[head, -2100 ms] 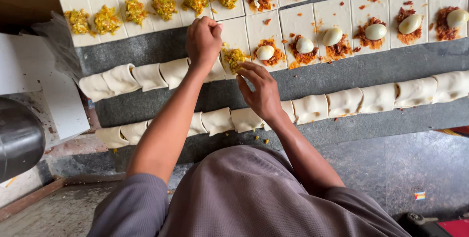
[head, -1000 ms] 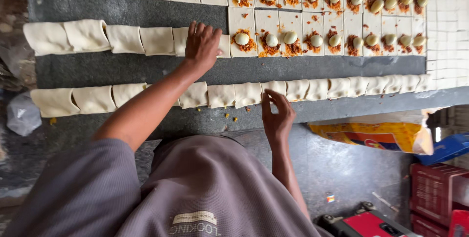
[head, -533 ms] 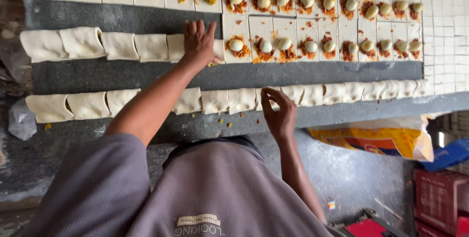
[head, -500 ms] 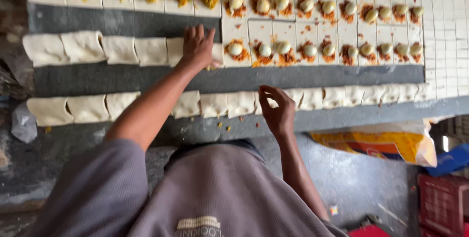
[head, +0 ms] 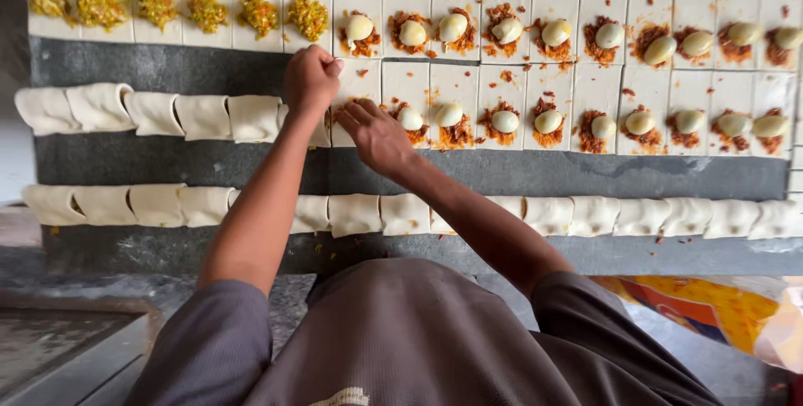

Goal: The person folds individual squares of dough containing vegetable filling and egg halves, rolling them into cylinders one by one on a workspace.

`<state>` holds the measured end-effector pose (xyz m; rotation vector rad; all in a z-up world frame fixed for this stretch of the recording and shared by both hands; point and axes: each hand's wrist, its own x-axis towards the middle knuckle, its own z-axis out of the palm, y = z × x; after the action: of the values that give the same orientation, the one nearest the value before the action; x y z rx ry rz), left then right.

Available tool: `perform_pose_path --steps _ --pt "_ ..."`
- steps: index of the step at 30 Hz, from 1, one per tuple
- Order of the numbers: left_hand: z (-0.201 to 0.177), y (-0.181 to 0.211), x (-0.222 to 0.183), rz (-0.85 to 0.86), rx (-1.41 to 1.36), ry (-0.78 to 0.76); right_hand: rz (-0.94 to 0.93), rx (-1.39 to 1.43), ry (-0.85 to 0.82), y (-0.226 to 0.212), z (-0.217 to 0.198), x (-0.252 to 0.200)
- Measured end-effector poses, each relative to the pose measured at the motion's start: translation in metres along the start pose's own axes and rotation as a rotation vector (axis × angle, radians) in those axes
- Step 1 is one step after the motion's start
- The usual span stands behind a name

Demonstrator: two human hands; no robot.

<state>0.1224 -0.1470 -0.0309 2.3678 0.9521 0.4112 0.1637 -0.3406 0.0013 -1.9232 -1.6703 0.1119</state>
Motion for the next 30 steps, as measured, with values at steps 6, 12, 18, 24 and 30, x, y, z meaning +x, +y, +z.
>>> perform_pose_path --steps 6,12,18,24,30 --pt "0.002 0.005 0.014 -0.024 -0.290 -0.097 0.096 -0.024 0.101 -0.011 0.000 -0.003" --pt "-0.071 0.027 -0.028 0.317 -0.347 -0.226 0.333 0.147 0.373 -0.045 -0.021 -0.057" --pt "-0.095 0.025 -0.113 0.600 -0.095 -0.306 0.529 0.044 0.464 -0.071 -0.048 -0.107" --pt "-0.066 0.031 -0.099 0.439 0.081 -0.087 0.607 0.039 0.424 -0.075 -0.056 -0.105" --pt "-0.025 0.021 -0.078 0.282 0.324 -0.086 0.525 0.017 0.328 -0.044 -0.052 -0.071"
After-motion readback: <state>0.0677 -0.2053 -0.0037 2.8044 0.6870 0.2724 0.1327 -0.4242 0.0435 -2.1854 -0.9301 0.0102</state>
